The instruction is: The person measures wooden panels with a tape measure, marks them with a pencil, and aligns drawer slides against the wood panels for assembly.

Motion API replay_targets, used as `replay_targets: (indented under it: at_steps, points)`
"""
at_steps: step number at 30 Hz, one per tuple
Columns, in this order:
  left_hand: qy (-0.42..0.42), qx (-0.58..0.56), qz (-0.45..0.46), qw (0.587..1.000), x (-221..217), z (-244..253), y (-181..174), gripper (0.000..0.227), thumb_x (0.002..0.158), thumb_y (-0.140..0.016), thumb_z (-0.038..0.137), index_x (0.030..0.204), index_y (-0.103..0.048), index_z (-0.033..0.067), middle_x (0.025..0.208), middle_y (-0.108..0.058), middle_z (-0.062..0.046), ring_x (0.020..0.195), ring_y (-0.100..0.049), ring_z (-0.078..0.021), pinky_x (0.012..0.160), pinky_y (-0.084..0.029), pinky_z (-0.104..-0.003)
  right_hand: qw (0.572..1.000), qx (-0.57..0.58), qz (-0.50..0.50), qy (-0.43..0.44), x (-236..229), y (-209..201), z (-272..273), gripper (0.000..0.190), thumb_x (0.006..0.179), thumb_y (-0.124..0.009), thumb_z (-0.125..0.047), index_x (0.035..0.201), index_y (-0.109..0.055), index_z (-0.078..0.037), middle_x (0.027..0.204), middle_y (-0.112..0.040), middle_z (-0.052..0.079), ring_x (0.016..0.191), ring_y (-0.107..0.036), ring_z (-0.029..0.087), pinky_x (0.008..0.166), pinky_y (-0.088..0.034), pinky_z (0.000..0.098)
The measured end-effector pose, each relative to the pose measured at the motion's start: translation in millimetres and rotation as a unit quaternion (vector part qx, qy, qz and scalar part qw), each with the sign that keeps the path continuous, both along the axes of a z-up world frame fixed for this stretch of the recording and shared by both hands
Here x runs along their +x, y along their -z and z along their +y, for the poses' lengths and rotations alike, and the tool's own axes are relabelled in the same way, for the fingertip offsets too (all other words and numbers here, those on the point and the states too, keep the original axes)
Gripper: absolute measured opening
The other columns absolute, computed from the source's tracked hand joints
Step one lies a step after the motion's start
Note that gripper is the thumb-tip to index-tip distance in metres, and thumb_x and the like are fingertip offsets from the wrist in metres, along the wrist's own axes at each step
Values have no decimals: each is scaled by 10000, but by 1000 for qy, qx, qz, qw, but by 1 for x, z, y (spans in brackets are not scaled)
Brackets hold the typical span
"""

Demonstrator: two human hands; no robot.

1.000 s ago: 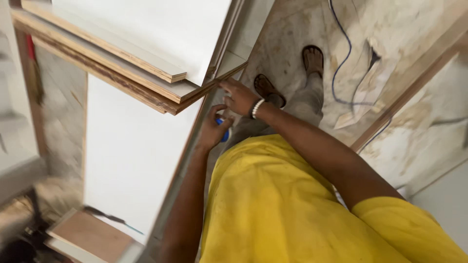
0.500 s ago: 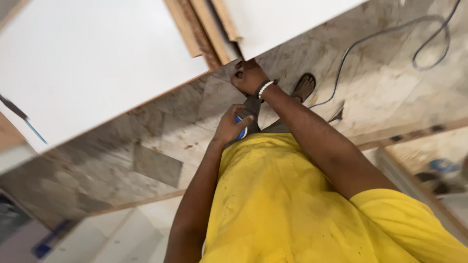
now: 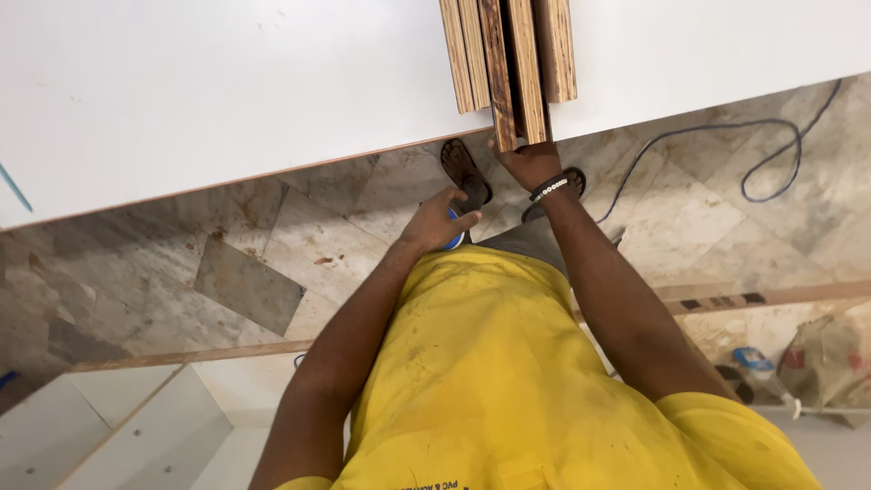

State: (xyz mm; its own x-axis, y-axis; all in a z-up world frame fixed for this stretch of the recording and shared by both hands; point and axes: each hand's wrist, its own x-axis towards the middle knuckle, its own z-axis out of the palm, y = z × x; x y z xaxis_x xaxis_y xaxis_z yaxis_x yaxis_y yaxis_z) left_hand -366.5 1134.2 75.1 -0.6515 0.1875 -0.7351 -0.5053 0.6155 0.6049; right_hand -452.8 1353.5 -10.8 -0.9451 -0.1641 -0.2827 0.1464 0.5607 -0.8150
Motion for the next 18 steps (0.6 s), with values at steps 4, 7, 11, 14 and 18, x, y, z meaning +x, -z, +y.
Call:
replay_targets:
  at_steps: [4, 7, 11, 14, 18]
  points:
    - [43, 3, -3, 999, -11, -15, 7, 713, 835, -720, 533, 1329, -592, 36, 1288, -675, -215, 1219, -650, -357, 1049, -499, -452, 992, 42, -108, 44, 4, -1, -8, 615, 858, -800, -480, 1210, -657, 3, 995, -734, 170, 798, -710, 266, 737, -575, 404]
    - [72, -10, -7, 997, -15, -18, 10, 695, 834, -712, 533, 1319, -608, 45, 1283, -685, -202, 1204, -663, -347, 1037, -513, -445, 995, 55, -71, 32, 6, 3, -8, 646, 863, -802, -499, 1233, -643, 6, 969, -734, 164, 776, -702, 253, 738, -579, 396]
    - [76, -2, -6, 997, -19, -20, 14, 703, 843, -721, 528, 1320, -591, 28, 1293, -674, -198, 1207, -649, -346, 1029, -500, -449, 994, 109, -26, -17, 5, 10, -8, 591, 907, -791, -507, 1210, -673, -14, 1052, -736, 160, 878, -710, 291, 794, -580, 424]
    - [77, 4, -4, 997, -21, -23, 17, 704, 844, -726, 526, 1317, -594, 22, 1283, -678, -208, 1203, -654, -347, 1028, -508, -446, 994, 103, -16, -20, 5, 7, -10, 573, 913, -781, -507, 1203, -682, -23, 1078, -736, 158, 957, -709, 304, 839, -576, 434]
    - [68, 11, 7, 998, -19, -23, 16, 703, 832, -726, 537, 1302, -612, 27, 1273, -686, -219, 1195, -660, -351, 1021, -516, -444, 997, 76, -14, 2, 2, -4, -12, 560, 888, -769, -512, 1174, -692, -36, 1082, -739, 149, 984, -713, 309, 845, -575, 430]
